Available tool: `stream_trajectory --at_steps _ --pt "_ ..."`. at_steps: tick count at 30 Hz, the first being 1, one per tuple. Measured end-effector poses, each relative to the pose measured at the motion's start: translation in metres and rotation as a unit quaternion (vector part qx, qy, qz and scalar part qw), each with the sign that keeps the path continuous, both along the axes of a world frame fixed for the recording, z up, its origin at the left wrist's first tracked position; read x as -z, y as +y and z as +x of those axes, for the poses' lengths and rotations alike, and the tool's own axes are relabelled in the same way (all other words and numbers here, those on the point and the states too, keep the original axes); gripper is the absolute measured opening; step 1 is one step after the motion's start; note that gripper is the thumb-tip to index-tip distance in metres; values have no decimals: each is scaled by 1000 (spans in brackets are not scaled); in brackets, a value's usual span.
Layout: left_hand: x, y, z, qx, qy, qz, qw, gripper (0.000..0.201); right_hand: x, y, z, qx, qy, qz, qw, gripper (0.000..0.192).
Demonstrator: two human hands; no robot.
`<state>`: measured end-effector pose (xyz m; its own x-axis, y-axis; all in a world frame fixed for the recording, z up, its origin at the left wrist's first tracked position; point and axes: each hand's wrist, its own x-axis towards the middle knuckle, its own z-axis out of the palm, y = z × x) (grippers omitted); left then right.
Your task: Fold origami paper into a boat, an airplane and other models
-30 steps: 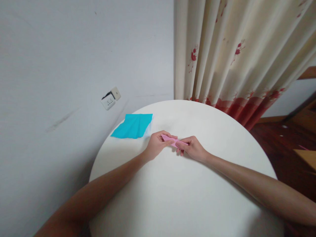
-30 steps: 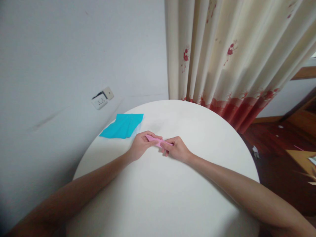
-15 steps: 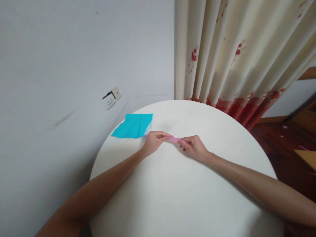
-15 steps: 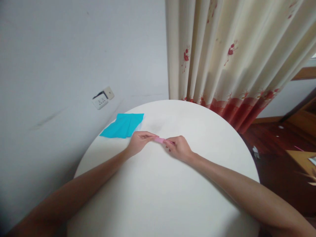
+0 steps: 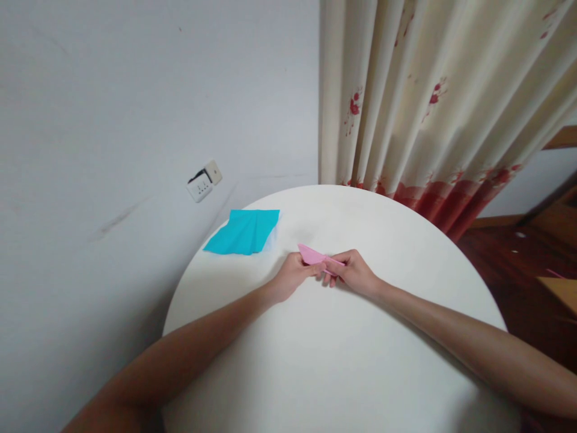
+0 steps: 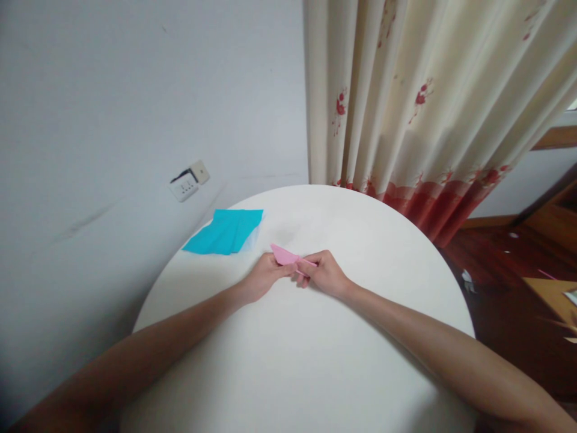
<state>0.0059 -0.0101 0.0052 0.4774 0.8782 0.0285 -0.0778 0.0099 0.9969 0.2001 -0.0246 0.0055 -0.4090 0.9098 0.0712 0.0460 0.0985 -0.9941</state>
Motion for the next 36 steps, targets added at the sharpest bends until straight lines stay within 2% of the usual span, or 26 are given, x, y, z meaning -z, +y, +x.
stream_trajectory --at_steps 5,9,12,16,19,21,23,28,32,36 --pt "4 0 3 -104 39 7 994 38 3 1 -1 -3 -21 -9 1000 53" --pt "3 5 2 -140 3 -6 990 38 1 2 2 11 -42 -26 999 49" --pt "2 9 0 -160 -24 -4 987 39 -1 5 6 44 -35 -8 998 51" --pt "1 14 -1 -189 -42 -3 981 38 -5 11 13 121 -43 56 990 55" --pt "0 14 -1 -193 -46 -9 980 38 -9 14 17 174 -22 66 982 57" --pt "0 13 0 -189 -47 -12 981 37 -10 14 18 184 -8 67 981 54" --pt "0 13 1 -183 -46 -15 982 36 -8 13 16 162 -6 73 984 47" --pt "0 12 1 -177 -60 -30 982 35 0 6 8 104 -27 102 989 44" --pt "-3 10 2 -160 -91 -52 982 36 -1 2 7 131 -15 139 982 46" --pt "-7 7 4 -145 -115 -68 980 38 -5 -1 8 146 -7 186 972 40"
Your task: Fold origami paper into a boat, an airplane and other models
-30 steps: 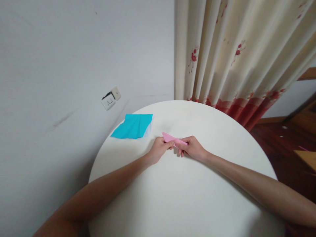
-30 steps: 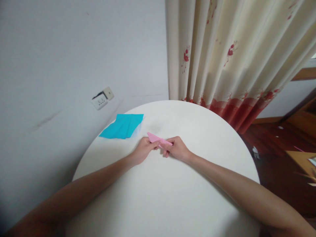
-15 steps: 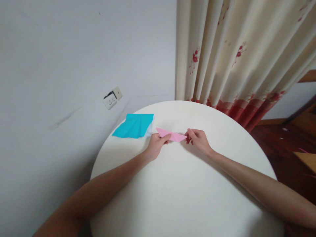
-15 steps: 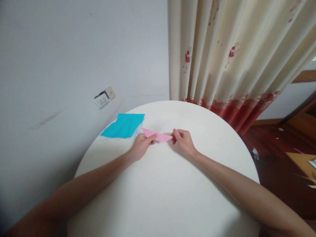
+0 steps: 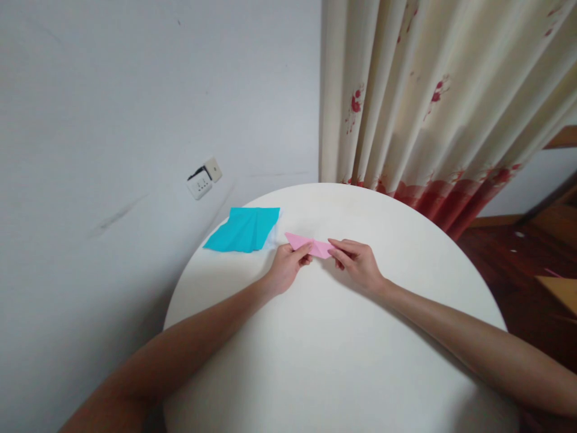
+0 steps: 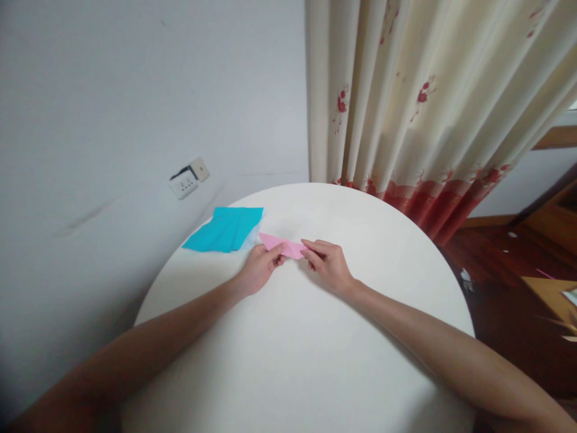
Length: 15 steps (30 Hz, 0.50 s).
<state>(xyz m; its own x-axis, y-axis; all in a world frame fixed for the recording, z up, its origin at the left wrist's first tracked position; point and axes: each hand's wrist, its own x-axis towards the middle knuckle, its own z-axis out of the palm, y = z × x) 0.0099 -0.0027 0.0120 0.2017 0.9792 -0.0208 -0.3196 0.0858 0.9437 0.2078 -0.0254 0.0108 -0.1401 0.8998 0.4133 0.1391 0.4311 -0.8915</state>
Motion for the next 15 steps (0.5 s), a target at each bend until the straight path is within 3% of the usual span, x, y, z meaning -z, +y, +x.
stream_trajectory --at_steps 7,15 --pt "-1 -7 0 102 -70 -5 992 47 1 -2 -2 3 -23 59 998 31" --pt "4 -6 2 73 -65 19 995 41 -3 -4 -2 -14 -71 88 993 33"
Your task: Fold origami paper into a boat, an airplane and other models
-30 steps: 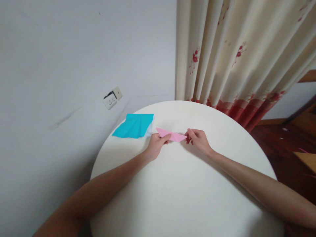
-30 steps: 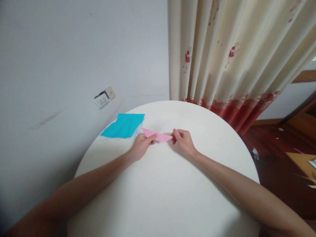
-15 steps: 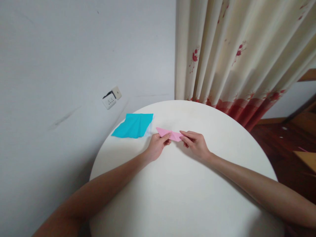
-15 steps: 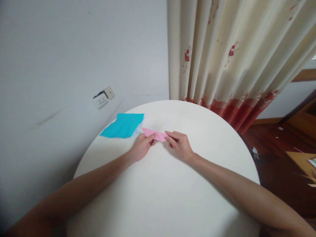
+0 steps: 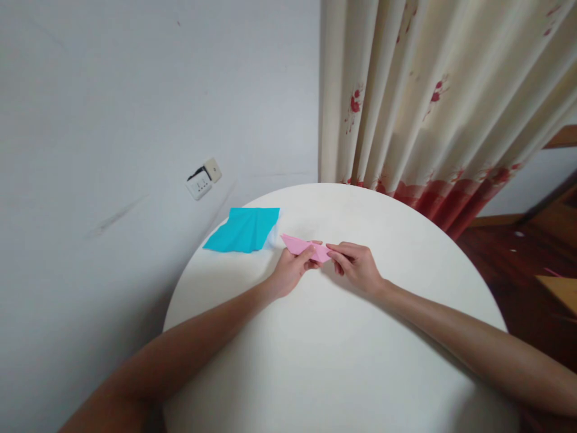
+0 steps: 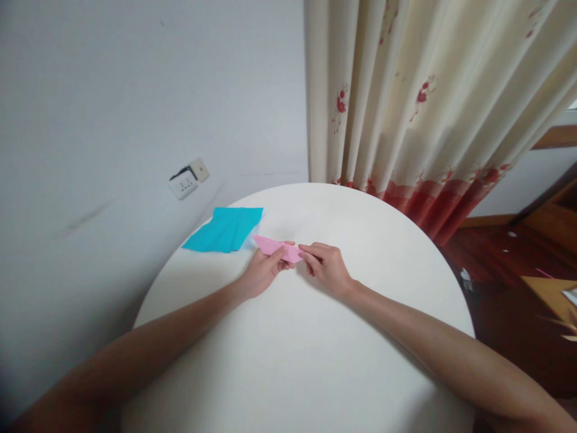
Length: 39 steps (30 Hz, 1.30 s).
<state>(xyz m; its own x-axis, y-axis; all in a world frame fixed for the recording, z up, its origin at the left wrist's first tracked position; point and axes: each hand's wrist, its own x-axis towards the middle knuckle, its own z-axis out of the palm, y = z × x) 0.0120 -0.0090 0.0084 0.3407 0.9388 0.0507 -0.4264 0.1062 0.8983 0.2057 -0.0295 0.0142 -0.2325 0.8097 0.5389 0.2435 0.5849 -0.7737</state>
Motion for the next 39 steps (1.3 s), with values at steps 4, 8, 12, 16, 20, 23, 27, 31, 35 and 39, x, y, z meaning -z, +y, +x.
stream_trajectory --at_steps 4,8,12,16,20,23,27,31,35,39 --pt "1 1 1 -12 16 9 1000 40 -2 0 -1 6 15 -36 999 31" --pt "1 -2 3 -16 65 22 998 43 0 1 -2 -10 16 -141 990 29" --pt "3 -1 0 -18 141 45 989 44 3 0 -3 -28 -27 -173 984 40" --pt "4 11 -9 -52 148 66 985 44 2 1 -2 -40 0 -214 976 43" --pt "-1 26 -21 -103 111 65 986 44 1 5 1 -34 -1 -221 975 43" --pt "-6 30 -26 -152 75 42 985 41 2 7 2 -4 -21 -211 977 39" --pt "-6 22 -22 -84 64 -22 994 53 3 7 2 68 -101 -141 982 37" --pt "0 10 -9 -20 93 -32 995 49 2 4 0 93 -206 -54 973 40" --pt "1 7 -4 -34 110 -17 993 37 0 1 0 81 -215 -70 971 35" --pt "-2 9 -8 -21 139 -12 990 32 0 2 3 87 -194 -93 973 51"
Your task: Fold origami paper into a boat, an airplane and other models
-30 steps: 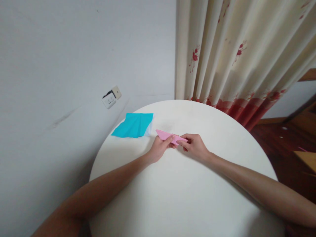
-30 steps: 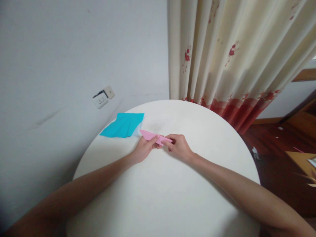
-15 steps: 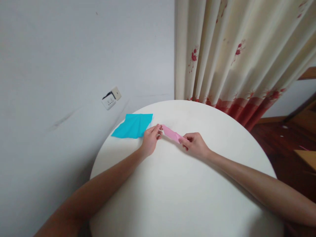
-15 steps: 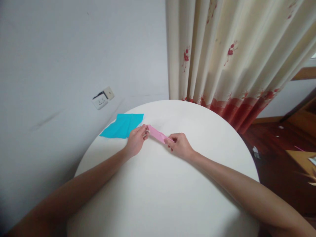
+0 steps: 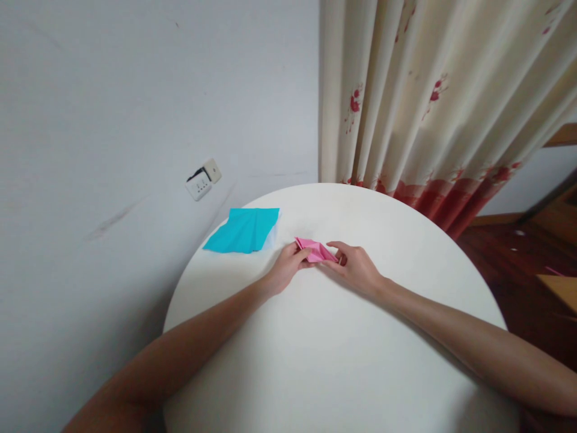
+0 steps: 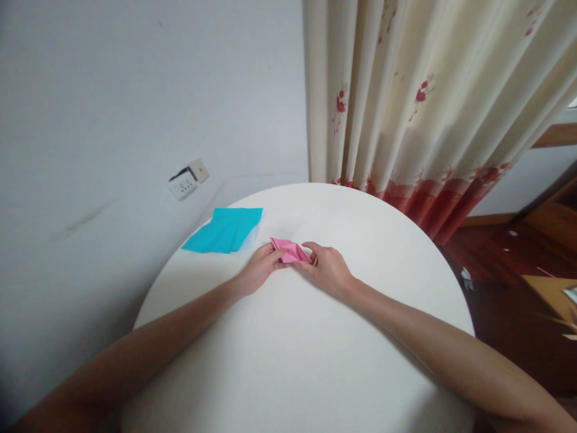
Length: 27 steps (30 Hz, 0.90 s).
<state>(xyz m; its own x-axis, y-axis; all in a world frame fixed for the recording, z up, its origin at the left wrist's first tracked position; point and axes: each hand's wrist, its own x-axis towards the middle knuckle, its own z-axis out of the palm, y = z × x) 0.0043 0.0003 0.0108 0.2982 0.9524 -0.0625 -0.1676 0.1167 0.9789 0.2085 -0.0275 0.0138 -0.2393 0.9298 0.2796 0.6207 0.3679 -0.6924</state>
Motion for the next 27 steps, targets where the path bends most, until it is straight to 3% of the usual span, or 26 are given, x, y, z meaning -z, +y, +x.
stream_trajectory --at_steps 5,9,12,21,27 --pt "-4 5 -6 0 126 35 991 26 0 2 4 -44 -54 46 997 28" --pt "-3 11 -14 -36 205 73 975 39 -1 4 8 -46 -90 78 992 24" --pt "2 17 -20 -66 191 83 976 46 -4 5 10 -48 -91 64 993 24" --pt "10 28 -22 -118 150 106 976 30 -8 6 14 -95 -68 43 992 16" --pt "12 30 -22 -143 124 101 977 32 -5 6 12 -127 -44 49 990 15"
